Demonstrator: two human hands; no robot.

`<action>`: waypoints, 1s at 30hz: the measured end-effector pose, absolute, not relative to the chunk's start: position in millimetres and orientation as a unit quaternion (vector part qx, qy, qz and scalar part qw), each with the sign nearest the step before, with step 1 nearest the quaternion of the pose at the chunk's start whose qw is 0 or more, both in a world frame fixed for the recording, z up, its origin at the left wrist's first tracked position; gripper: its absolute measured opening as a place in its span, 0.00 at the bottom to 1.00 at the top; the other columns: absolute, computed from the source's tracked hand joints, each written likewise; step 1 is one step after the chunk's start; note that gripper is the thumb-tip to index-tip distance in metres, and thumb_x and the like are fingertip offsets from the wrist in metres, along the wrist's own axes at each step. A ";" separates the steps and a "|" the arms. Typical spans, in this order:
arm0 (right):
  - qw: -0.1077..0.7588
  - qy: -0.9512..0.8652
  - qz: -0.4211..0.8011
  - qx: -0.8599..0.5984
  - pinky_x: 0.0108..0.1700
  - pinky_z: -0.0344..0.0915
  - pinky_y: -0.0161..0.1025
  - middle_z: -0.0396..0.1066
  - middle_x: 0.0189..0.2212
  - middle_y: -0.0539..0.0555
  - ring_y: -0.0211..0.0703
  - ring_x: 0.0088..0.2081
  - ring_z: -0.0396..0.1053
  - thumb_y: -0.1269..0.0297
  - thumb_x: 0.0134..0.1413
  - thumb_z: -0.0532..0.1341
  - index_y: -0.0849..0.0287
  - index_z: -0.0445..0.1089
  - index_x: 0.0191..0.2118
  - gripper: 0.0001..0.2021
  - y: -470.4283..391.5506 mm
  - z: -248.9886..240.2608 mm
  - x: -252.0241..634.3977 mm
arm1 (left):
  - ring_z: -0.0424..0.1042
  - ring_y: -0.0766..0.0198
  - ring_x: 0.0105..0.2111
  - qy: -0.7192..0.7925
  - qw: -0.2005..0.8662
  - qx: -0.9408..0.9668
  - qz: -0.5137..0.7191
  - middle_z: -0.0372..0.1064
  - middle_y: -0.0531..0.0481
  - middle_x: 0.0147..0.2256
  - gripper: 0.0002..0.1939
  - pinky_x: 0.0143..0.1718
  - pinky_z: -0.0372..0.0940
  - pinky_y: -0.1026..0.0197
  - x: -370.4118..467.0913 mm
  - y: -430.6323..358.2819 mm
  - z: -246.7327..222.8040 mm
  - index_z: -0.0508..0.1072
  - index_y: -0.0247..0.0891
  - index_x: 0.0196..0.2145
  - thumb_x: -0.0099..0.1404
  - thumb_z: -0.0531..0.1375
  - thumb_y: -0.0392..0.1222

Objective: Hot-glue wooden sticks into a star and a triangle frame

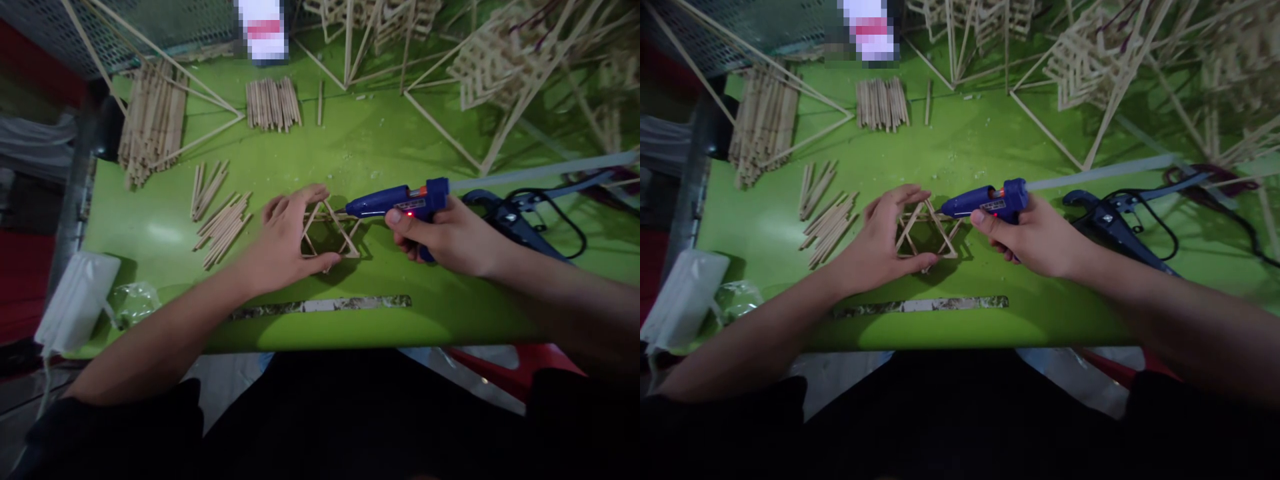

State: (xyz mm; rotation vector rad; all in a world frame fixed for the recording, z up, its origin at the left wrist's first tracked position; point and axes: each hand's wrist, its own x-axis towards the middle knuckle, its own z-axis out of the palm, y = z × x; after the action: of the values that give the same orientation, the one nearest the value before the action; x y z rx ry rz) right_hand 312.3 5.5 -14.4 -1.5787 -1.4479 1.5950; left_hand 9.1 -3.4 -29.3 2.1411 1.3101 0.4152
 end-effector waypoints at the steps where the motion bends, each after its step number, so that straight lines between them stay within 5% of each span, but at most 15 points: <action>1: 0.231 -0.525 0.585 -0.574 0.21 0.66 0.38 0.72 0.20 0.50 0.39 0.20 0.68 0.31 0.57 0.78 0.54 0.79 0.33 0.28 5.6 -13.8 312.1 | 0.61 0.26 0.79 0.491 0.296 0.804 0.157 0.63 0.30 0.78 0.61 0.80 0.45 0.16 9.0 -3.3 -29.7 0.52 0.46 0.79 0.63 0.79 0.66; 18: 0.231 -0.513 0.599 -0.570 0.21 0.67 0.38 0.75 0.22 0.52 0.40 0.20 0.71 0.25 0.46 0.79 0.55 0.74 0.28 0.35 4.4 -9.2 308.5 | 0.60 0.25 0.79 0.483 0.297 0.806 0.170 0.63 0.30 0.78 0.63 0.80 0.44 0.16 8.0 -2.0 -33.5 0.52 0.47 0.80 0.62 0.78 0.70; 30: 0.226 -0.532 0.596 -0.557 0.21 0.66 0.39 0.73 0.20 0.50 0.40 0.20 0.70 0.32 0.52 0.81 0.53 0.75 0.28 0.29 5.8 -11.4 311.4 | 0.62 0.27 0.79 0.478 0.290 0.812 0.168 0.64 0.32 0.77 0.59 0.80 0.46 0.17 10.5 -2.0 -29.5 0.52 0.48 0.79 0.64 0.79 0.63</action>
State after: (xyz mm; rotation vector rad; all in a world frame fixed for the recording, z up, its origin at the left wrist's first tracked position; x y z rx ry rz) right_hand 311.4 5.8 -11.4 -1.5366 -1.4675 1.6442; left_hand 10.5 -2.0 -29.5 2.1675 1.2741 0.4470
